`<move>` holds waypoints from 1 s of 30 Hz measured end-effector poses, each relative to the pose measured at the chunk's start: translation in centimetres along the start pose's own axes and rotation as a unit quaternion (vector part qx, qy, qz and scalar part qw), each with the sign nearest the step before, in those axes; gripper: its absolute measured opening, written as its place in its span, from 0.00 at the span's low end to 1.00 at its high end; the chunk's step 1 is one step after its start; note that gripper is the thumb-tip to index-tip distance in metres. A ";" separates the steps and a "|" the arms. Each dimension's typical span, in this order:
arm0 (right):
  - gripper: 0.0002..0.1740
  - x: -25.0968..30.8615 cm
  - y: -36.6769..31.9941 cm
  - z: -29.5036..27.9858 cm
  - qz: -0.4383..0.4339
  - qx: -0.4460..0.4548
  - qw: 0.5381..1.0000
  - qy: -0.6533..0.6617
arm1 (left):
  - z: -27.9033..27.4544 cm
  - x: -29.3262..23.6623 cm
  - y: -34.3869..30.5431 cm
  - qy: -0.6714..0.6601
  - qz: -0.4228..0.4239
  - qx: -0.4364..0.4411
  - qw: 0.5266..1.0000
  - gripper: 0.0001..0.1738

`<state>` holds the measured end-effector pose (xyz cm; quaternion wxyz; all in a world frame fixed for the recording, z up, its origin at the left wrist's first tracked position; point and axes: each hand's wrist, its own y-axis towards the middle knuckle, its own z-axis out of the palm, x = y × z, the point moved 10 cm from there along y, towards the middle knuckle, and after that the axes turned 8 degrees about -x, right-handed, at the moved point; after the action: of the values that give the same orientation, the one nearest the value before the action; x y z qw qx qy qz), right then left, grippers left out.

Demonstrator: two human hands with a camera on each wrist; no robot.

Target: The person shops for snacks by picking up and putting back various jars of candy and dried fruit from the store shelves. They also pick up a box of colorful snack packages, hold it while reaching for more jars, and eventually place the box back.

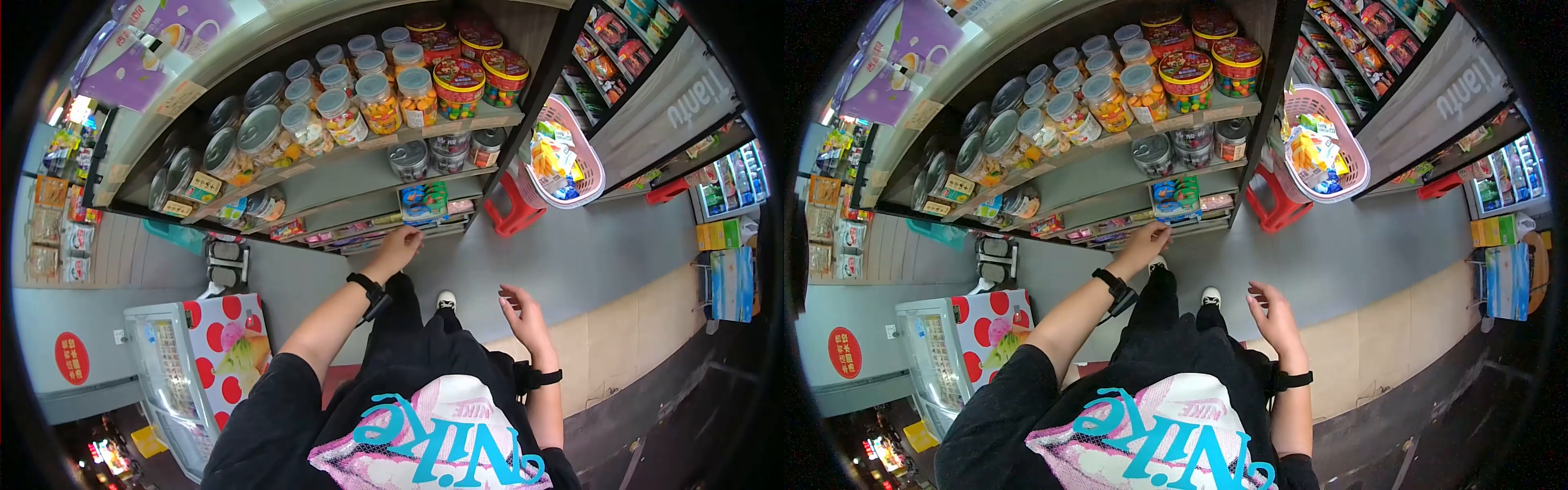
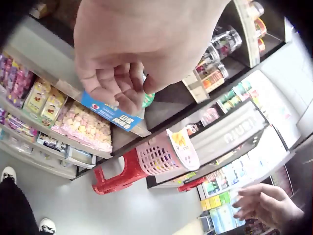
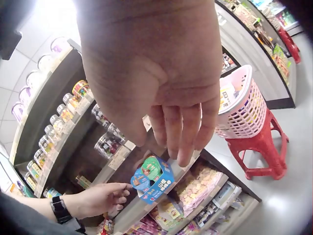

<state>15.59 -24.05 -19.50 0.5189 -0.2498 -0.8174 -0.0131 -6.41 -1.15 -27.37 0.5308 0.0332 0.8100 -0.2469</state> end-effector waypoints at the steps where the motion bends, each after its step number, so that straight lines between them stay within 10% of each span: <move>1: 0.20 0.2 0.1 0.1 -0.004 0.000 1.000 0.001 | 0.4 -0.9 -0.6 0.027 0.019 0.031 0.999 0.14; 12: 0.19 1.3 0.4 0.7 -0.026 0.011 0.999 0.016 | -6.2 1.9 -1.7 -0.024 0.023 -0.056 0.998 0.16; 15: 0.19 1.7 0.5 1.0 -0.036 0.018 0.999 0.016 | -13.6 2.7 -2.4 -0.040 0.057 -0.243 0.968 0.16; 22: 0.18 2.8 1.3 1.7 -0.078 0.024 0.997 0.003 | -31.0 -2.4 -9.3 0.107 0.207 -0.668 0.707 0.40; 26: 0.18 3.5 1.7 2.2 -0.092 0.036 0.995 0.000 | -37.5 -4.1 -8.7 0.111 0.206 -0.700 0.674 0.48; 30: 0.18 4.5 1.7 2.4 -0.099 0.048 0.994 -0.008 | -39.4 -5.3 -7.0 -0.028 0.265 -0.619 0.738 0.53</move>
<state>12.81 -20.08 -17.19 0.5196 -0.1424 -0.8421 -0.0236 -39.60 10.99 -7.79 0.5008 -0.0965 0.7272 0.4593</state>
